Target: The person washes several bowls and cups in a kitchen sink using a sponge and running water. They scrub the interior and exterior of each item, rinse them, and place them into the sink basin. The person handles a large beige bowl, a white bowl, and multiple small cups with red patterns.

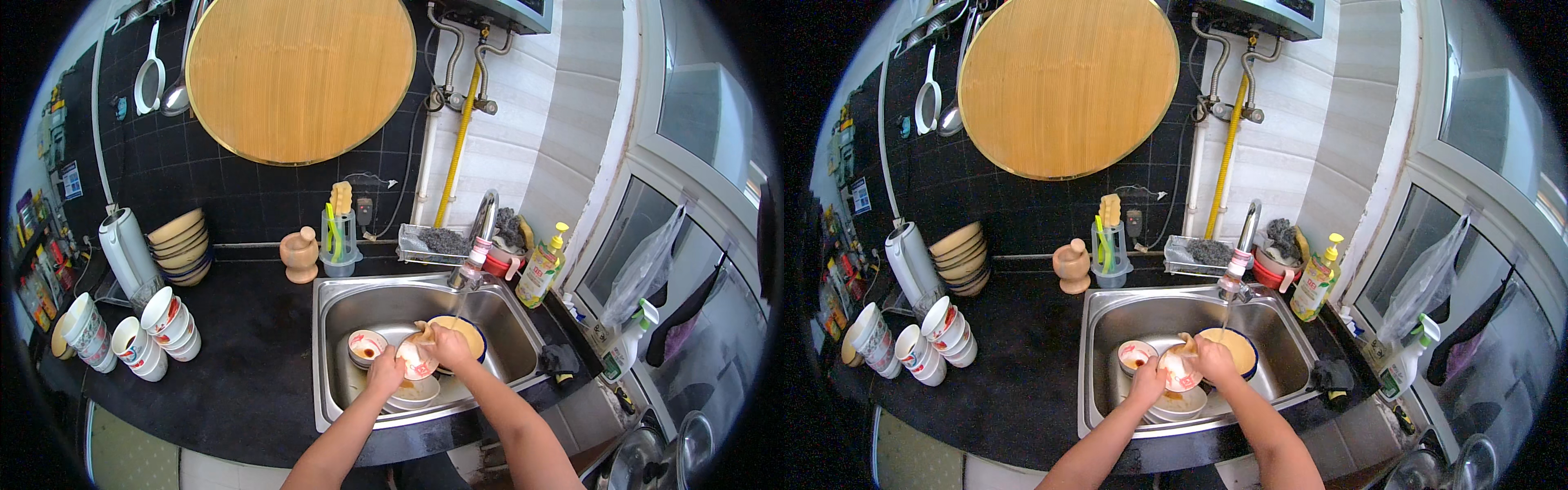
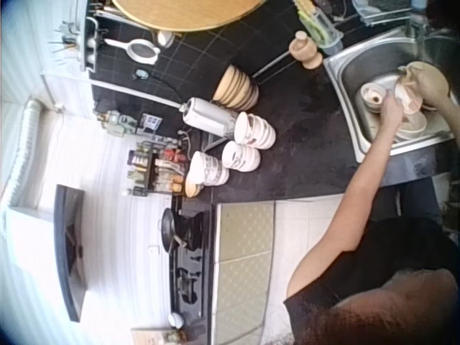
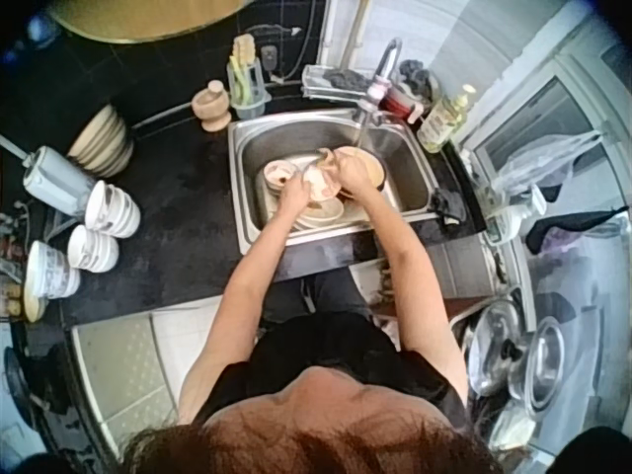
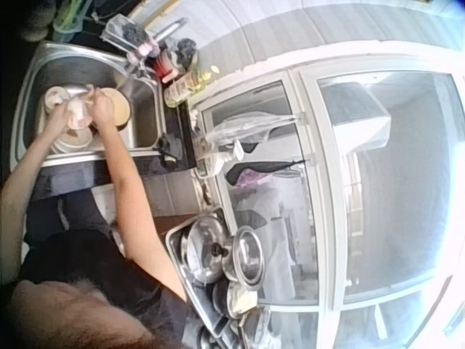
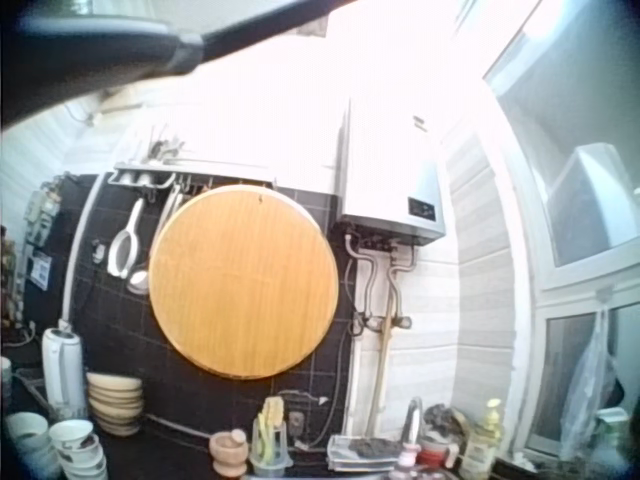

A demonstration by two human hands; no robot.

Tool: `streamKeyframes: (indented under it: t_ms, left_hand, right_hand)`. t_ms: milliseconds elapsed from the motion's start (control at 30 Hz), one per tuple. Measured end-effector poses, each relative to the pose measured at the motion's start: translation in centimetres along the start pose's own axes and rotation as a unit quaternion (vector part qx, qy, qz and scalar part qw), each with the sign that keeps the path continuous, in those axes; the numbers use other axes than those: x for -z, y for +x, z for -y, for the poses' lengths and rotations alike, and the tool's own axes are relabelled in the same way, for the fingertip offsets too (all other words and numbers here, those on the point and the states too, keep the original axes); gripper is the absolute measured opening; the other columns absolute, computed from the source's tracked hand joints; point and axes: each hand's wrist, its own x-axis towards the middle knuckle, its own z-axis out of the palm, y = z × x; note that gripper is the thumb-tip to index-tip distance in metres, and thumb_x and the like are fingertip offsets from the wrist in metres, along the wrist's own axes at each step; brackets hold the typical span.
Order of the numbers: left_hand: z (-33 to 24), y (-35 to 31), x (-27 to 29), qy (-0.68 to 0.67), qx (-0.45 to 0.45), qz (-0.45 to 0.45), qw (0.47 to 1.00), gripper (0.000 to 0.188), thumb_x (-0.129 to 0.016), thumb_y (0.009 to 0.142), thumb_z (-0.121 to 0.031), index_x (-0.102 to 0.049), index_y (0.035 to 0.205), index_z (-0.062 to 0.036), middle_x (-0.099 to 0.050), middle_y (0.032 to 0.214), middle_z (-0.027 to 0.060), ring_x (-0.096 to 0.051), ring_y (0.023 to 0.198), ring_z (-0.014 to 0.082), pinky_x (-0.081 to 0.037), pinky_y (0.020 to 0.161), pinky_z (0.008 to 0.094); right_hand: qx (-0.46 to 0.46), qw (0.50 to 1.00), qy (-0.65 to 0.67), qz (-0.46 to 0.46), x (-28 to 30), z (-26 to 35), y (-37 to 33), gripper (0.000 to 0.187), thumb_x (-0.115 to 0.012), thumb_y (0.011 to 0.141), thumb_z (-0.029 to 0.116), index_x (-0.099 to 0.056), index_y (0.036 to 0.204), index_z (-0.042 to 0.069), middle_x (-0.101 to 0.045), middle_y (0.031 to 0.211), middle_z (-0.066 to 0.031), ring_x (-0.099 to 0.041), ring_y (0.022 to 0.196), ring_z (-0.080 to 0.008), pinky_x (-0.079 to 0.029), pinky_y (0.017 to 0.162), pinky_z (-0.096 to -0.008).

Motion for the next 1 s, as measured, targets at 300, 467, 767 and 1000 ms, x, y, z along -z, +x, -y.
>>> streamKeyframes:
  t_ms: [300,467,767,1000]
  left_hand:
    - [1.8,0.7,-1.7,-0.395,0.068,-0.009,0.916,0.052,-0.040,0.073,0.002,-0.028,0.123,-0.0073,-0.044,0.111,0.0204,-0.059,0.077,0.0333,-0.055,0.046,0.0376]
    - [1.4,0.9,-1.1,-0.344,0.100,0.110,0.927,0.047,-0.038,0.071,-0.001,-0.033,0.118,-0.0012,-0.053,0.089,0.0201,-0.060,0.057,0.0285,-0.049,0.036,0.0346]
    - [-0.4,-0.5,-1.1,-0.371,0.084,0.071,0.922,0.035,-0.041,0.084,-0.016,-0.034,0.117,-0.0055,-0.055,0.086,0.0197,-0.057,0.046,0.0260,-0.047,0.030,0.0335]
    - [0.5,0.4,-0.6,-0.424,0.141,0.062,0.892,0.039,-0.035,0.087,-0.028,-0.030,0.119,-0.0059,-0.053,0.087,0.0188,-0.055,0.044,0.0271,-0.048,0.031,0.0346]
  right_hand:
    - [-0.287,0.929,0.225,0.069,-5.2,1.9,-1.8,0.037,-0.061,0.075,0.024,-0.052,0.101,0.000,-0.063,0.076,-0.0171,-0.063,0.066,-0.0260,-0.050,0.061,-0.0375]
    - [0.129,0.989,-0.062,-0.032,-1.0,1.5,0.2,0.018,-0.054,0.077,0.021,-0.051,0.085,0.005,-0.058,0.072,-0.0126,-0.059,0.068,-0.0284,-0.048,0.057,-0.0365]
    - [0.286,0.937,-0.110,-0.165,-1.3,3.1,-1.5,0.034,-0.050,0.074,0.016,-0.053,0.108,0.010,-0.055,0.099,-0.0100,-0.051,0.089,-0.0224,-0.039,0.076,-0.0354]
    - [0.061,0.977,-0.066,-0.193,-3.4,3.7,-1.0,0.039,-0.053,0.073,0.010,-0.051,0.111,0.006,-0.054,0.092,-0.0124,-0.051,0.090,-0.0314,-0.043,0.073,-0.0378]
